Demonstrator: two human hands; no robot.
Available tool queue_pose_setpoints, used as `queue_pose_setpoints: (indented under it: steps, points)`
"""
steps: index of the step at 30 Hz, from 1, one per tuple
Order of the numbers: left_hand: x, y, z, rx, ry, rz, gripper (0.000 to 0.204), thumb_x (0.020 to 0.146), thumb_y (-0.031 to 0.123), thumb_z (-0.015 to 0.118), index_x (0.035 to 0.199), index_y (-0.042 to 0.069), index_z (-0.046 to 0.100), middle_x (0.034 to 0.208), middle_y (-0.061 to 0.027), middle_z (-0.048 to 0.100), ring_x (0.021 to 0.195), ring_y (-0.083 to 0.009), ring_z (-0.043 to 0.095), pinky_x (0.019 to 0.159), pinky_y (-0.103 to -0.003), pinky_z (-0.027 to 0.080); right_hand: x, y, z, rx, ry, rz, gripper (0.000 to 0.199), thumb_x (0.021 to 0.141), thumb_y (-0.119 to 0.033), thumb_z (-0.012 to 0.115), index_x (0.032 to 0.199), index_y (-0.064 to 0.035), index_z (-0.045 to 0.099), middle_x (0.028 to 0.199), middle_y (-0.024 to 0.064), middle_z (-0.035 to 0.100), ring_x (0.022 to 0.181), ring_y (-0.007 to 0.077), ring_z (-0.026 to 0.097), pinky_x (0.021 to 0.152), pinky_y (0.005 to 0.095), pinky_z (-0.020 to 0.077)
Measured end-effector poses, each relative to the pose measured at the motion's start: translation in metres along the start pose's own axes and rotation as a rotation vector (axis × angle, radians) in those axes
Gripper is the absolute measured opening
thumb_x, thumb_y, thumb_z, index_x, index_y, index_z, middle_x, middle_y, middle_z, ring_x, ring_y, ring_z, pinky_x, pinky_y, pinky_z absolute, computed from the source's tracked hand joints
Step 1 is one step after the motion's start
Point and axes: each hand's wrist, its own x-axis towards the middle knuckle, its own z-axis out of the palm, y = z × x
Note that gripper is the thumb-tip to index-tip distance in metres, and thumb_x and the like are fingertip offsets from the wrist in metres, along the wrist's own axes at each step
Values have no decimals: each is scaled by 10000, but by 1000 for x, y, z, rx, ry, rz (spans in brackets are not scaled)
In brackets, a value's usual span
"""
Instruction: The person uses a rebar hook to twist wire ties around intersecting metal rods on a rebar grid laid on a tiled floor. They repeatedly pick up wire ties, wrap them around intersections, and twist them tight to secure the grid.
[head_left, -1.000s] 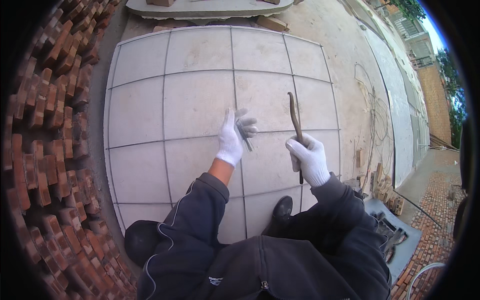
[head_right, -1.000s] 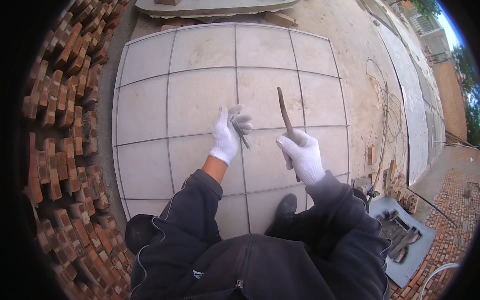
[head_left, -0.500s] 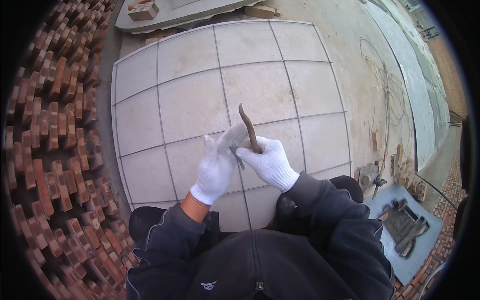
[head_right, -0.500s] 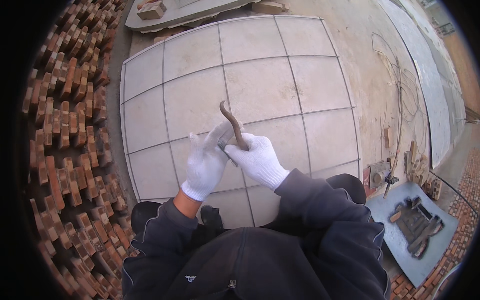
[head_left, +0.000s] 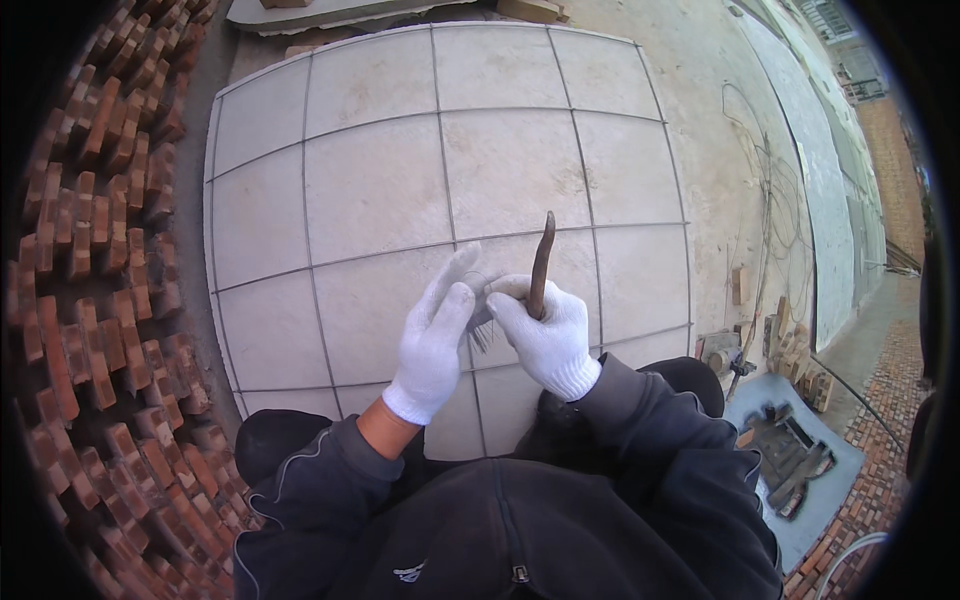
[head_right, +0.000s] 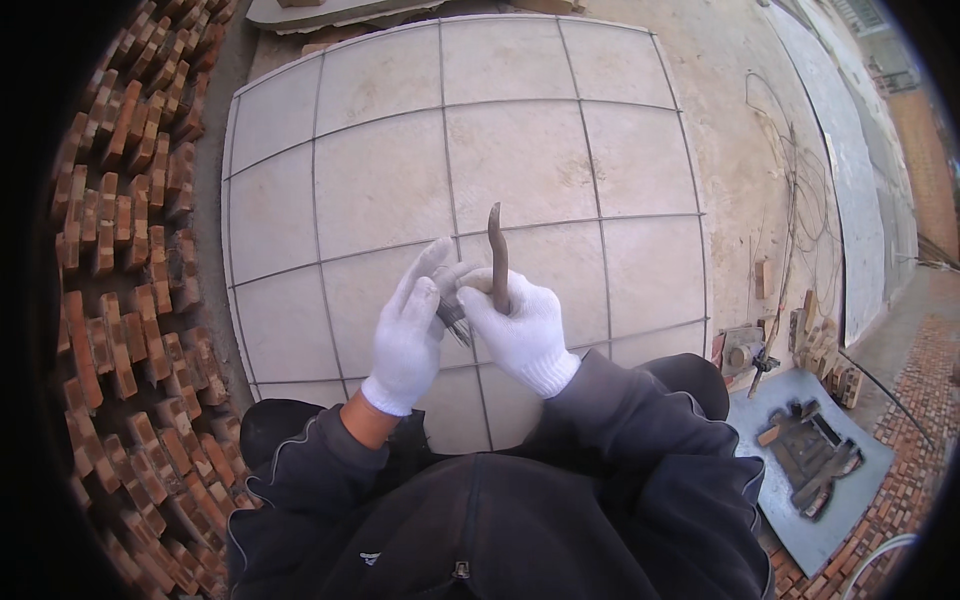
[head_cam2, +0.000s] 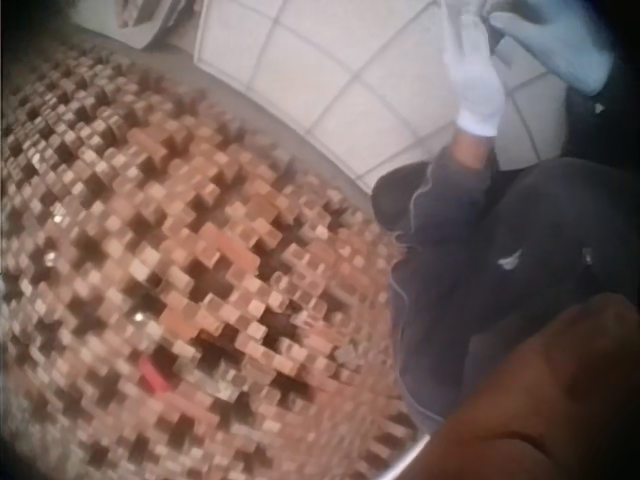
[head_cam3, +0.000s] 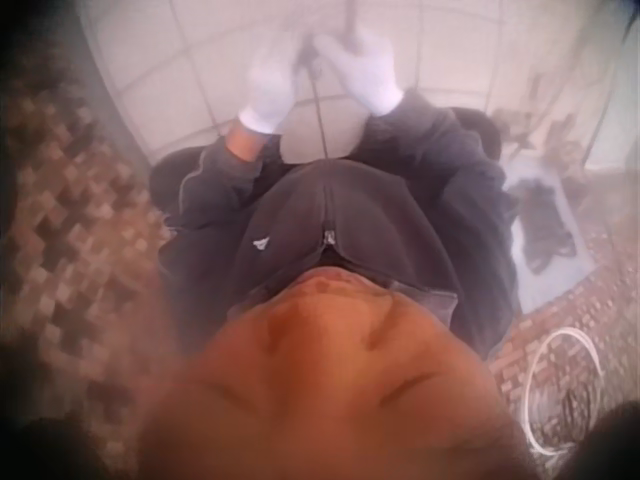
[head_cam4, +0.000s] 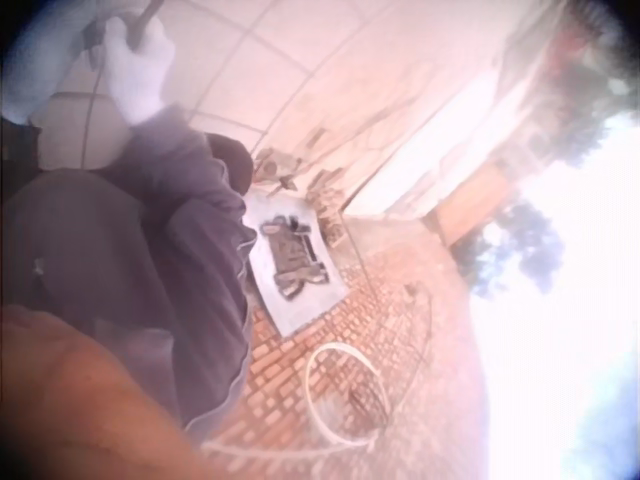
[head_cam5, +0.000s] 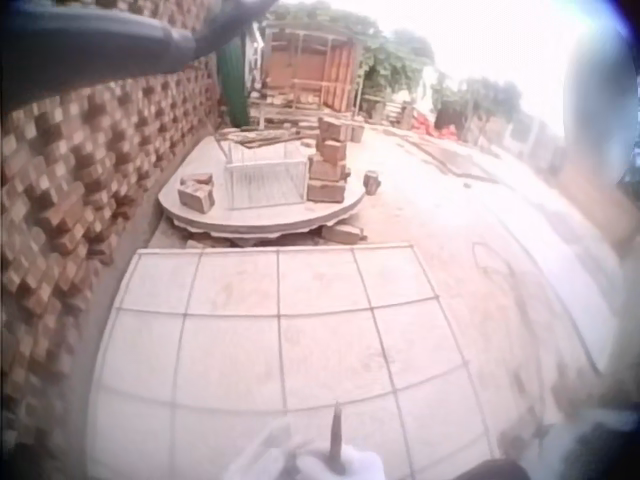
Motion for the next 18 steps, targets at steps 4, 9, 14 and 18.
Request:
queue_pose_setpoints:
  steps: [4, 9, 14, 18]
  points:
    - [-1, -5, -7, 175, 178, -53, 412, 1159, 112, 597, 1538, -47, 580, 1335, -176, 749, 1196, -198, 737, 998, -353, 613, -4, 2, -2, -28, -35, 123, 209, 1020, -134, 786, 1168, 12, 784, 871, 33, 770, 773, 72, 683, 704, 266, 557]
    - [-3, 2, -12, 431, 137, -7, 292, 1144, 109, 632, 1382, -47, 697, 1160, -149, 807, 1037, -180, 791, 863, -334, 650, 1, 3, -1, -39, -115, 73, 205, 1028, -148, 777, 1148, 18, 768, 861, 40, 760, 759, 76, 681, 693, 268, 551]
    - [-5, -10, -26, 619, 96, 136, 294, 1142, 115, 631, 1382, -38, 704, 1086, -138, 814, 916, -179, 800, 795, -303, 632, 8, -10, 0, -122, -130, 125, 205, 1049, -181, 755, 1094, 19, 756, 813, 37, 732, 728, 80, 660, 666, 268, 524]
    - [1, 8, -32, 452, 319, -43, 339, 1146, 140, 613, 1437, -22, 676, 1028, -95, 788, 816, -115, 730, 734, -264, 595, 22, -23, -17, 55, 19, 211, 192, 1060, -172, 744, 1022, 15, 719, 697, 15, 645, 550, 72, 535, 499, 253, 403]
